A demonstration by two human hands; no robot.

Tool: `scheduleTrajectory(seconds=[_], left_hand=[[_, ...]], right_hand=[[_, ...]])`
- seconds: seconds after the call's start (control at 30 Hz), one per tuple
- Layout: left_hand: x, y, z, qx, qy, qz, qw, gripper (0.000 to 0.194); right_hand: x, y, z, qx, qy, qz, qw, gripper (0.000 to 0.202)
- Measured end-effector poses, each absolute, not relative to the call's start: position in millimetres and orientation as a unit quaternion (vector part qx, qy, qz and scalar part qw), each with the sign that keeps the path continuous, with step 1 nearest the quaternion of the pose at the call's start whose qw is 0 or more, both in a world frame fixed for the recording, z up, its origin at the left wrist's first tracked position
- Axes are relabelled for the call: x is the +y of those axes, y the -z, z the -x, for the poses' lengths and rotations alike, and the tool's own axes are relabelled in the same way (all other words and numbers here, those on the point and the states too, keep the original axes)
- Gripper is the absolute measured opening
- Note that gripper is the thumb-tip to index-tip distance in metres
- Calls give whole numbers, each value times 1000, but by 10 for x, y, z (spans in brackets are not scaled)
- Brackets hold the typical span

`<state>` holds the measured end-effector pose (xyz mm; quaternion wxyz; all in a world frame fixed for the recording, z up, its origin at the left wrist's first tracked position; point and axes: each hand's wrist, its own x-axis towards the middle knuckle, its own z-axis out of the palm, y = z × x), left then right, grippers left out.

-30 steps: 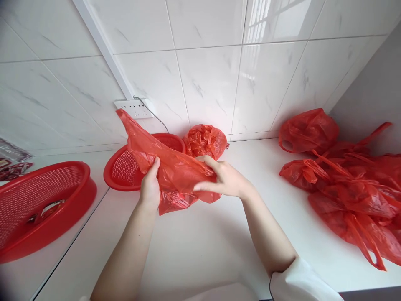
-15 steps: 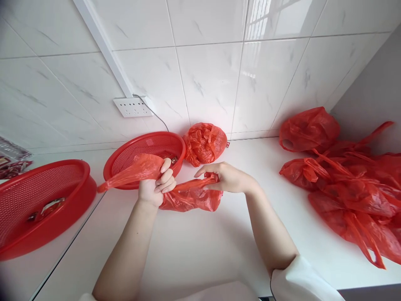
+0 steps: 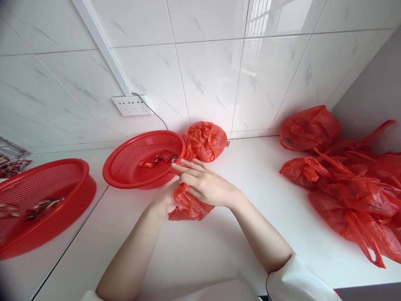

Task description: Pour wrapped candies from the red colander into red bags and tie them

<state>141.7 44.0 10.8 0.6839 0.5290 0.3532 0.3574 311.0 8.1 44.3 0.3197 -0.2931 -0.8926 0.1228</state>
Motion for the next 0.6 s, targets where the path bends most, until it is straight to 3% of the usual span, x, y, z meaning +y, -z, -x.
scheduleTrajectory(seconds=[0.1, 0.23, 0.3, 0.4, 0.53, 0.6], left_hand=[[408, -109, -1401, 401, -218, -384, 803, 28], [443, -203, -1348, 369, -188, -321, 851, 26], [465, -276, -1305, 307, -197, -407, 838, 7], [458, -374, -1251, 254, -166, -569, 764, 29], [383, -401, -1267, 345, -157, -659, 650, 24], [355, -380, -1287, 372, -143, -660, 636, 32]], right_hand=[[126, -386, -3136, -887, -72, 347, 297, 20], [133, -370, -3210, -865, -112, 390, 296, 22], [124, -376, -3208, -831, -131, 442, 311, 18], [118, -381, -3156, -771, -154, 519, 334, 17], [118, -386, -3105, -758, -193, 530, 327, 19], [111, -402, -3139, -775, -219, 502, 314, 20]])
